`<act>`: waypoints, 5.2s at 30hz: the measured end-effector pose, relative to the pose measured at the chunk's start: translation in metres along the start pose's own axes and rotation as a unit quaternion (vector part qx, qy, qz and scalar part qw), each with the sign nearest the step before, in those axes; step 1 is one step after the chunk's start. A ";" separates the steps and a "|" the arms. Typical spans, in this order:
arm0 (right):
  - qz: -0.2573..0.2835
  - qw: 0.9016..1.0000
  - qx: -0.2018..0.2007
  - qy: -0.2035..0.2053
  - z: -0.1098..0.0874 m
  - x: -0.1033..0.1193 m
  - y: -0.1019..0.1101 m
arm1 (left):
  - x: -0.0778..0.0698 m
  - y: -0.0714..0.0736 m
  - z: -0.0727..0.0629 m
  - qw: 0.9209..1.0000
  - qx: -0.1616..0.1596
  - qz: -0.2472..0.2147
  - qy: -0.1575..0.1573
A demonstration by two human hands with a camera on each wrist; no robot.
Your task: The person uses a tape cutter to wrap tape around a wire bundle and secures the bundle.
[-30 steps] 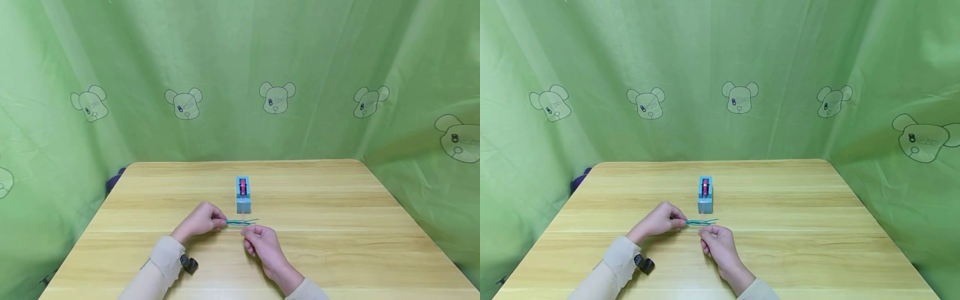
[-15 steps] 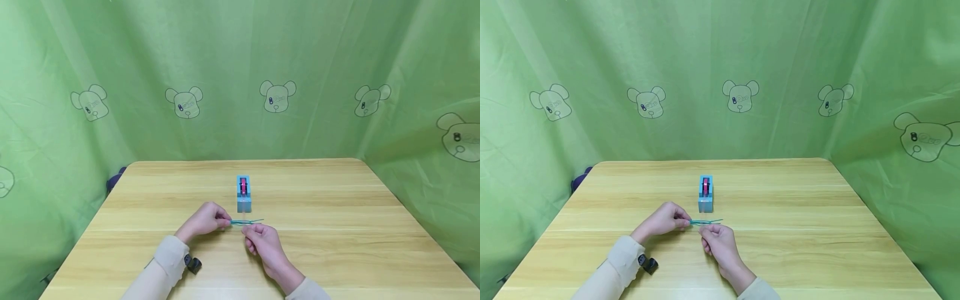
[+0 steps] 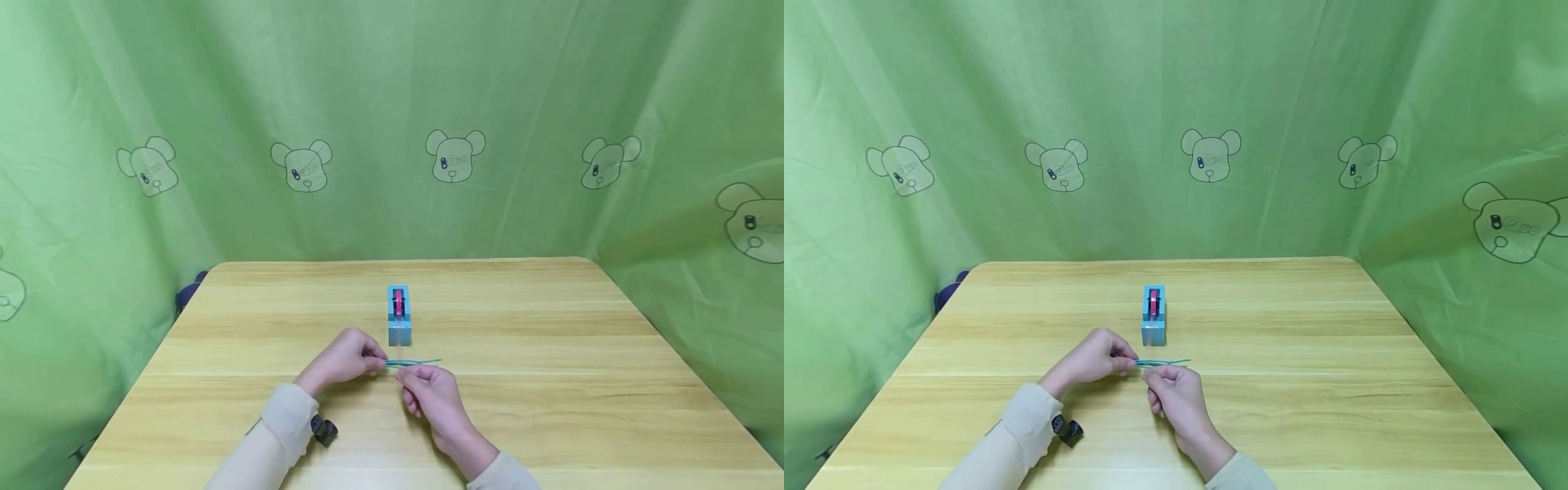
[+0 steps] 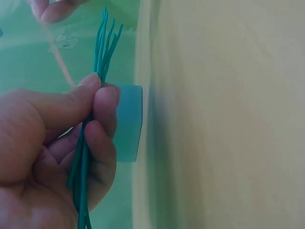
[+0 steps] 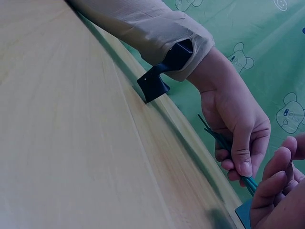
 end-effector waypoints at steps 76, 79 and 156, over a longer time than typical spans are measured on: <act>-0.070 0.990 -0.073 0.095 -0.005 0.013 0.003 | -0.060 -0.002 -0.014 0.995 0.002 0.103 -0.014; -0.091 0.986 -0.086 0.109 -0.006 0.015 0.004 | -0.061 -0.001 -0.014 0.995 -0.004 0.100 -0.012; -0.189 0.951 -0.154 0.191 0.000 0.012 0.007 | -0.052 0.005 -0.013 1.000 -0.003 0.005 0.022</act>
Point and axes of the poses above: each hand's wrist, its own z-axis towards the middle knuckle, its own y-axis out of the back of the hand, x = y × z, the point moved 6 cm from there along z, towards the middle knuckle, and after that the axes turned 5 degrees about -x, right-handed, at the moved point
